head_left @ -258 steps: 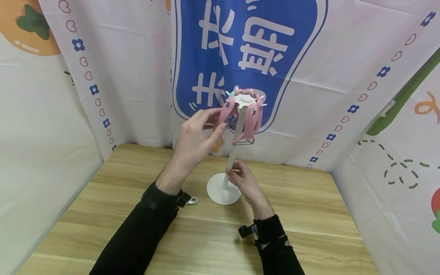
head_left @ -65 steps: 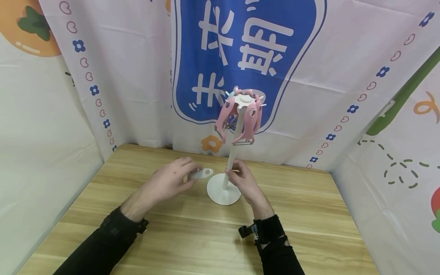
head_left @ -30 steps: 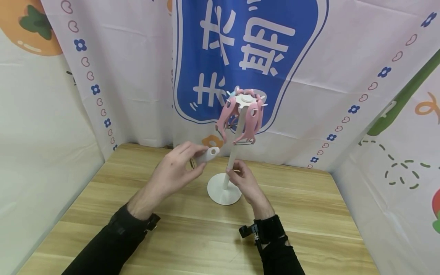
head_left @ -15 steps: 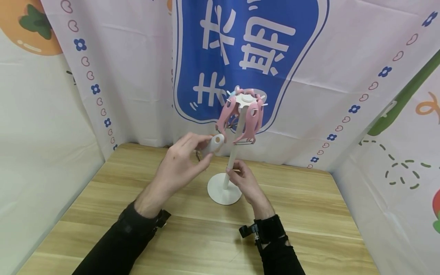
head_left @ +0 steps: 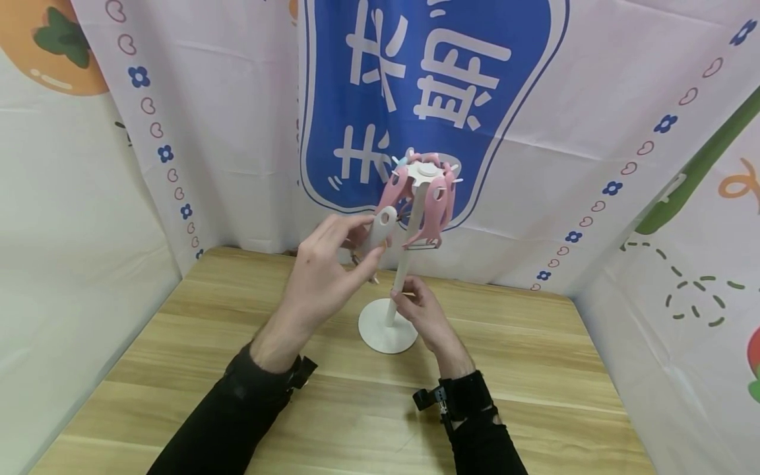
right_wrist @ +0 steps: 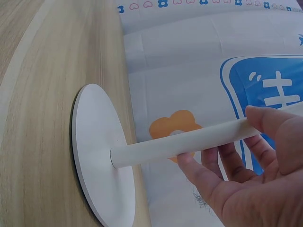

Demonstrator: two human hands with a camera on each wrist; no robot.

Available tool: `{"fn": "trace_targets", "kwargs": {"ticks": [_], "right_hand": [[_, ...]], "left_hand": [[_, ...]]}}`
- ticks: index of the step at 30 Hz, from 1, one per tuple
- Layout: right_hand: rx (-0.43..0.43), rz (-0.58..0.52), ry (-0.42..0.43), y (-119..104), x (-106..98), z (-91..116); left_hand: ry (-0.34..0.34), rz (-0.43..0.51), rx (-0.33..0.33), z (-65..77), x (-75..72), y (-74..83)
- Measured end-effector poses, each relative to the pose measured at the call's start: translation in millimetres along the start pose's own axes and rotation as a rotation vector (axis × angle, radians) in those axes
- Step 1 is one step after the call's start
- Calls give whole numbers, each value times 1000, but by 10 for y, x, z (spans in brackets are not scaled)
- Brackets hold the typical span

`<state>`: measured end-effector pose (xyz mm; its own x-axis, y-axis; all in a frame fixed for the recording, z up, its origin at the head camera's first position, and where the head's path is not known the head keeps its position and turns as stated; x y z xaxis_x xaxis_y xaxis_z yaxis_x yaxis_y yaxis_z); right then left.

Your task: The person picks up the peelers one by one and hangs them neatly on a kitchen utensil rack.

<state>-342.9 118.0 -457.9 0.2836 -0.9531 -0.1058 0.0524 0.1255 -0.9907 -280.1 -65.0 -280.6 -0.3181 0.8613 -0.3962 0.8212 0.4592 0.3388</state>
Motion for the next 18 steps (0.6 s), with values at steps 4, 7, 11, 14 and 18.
{"fn": "trace_targets", "kwargs": {"ticks": [4, 7, 11, 14, 18], "right_hand": [[5, 2, 5, 5, -4, -4], [8, -1, 13, 9, -6, -4], [11, -4, 15, 14, -5, -9], [15, -4, 14, 21, -6, -13], [25, -8, 11, 27, -8, -18]], "left_hand": [[7, 17, -21, -49, 35, 47], [12, 10, -41, -89, 52, 74], [39, 9, -57, -166, 60, 109], [57, 22, -65, -226, 80, 131], [67, 34, -78, -288, 120, 154]]}}
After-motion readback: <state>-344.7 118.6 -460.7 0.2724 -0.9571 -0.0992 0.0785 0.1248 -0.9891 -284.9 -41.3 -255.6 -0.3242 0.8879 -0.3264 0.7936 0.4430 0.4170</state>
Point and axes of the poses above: each hand's wrist, its own z-axis away from the middle knuckle, its own x-axis out of the palm, y = z × x, the point moved 8 cm from there along -z, towards the middle knuckle, and after that the axes turned 7 degrees about x, right-handed, at the moved point
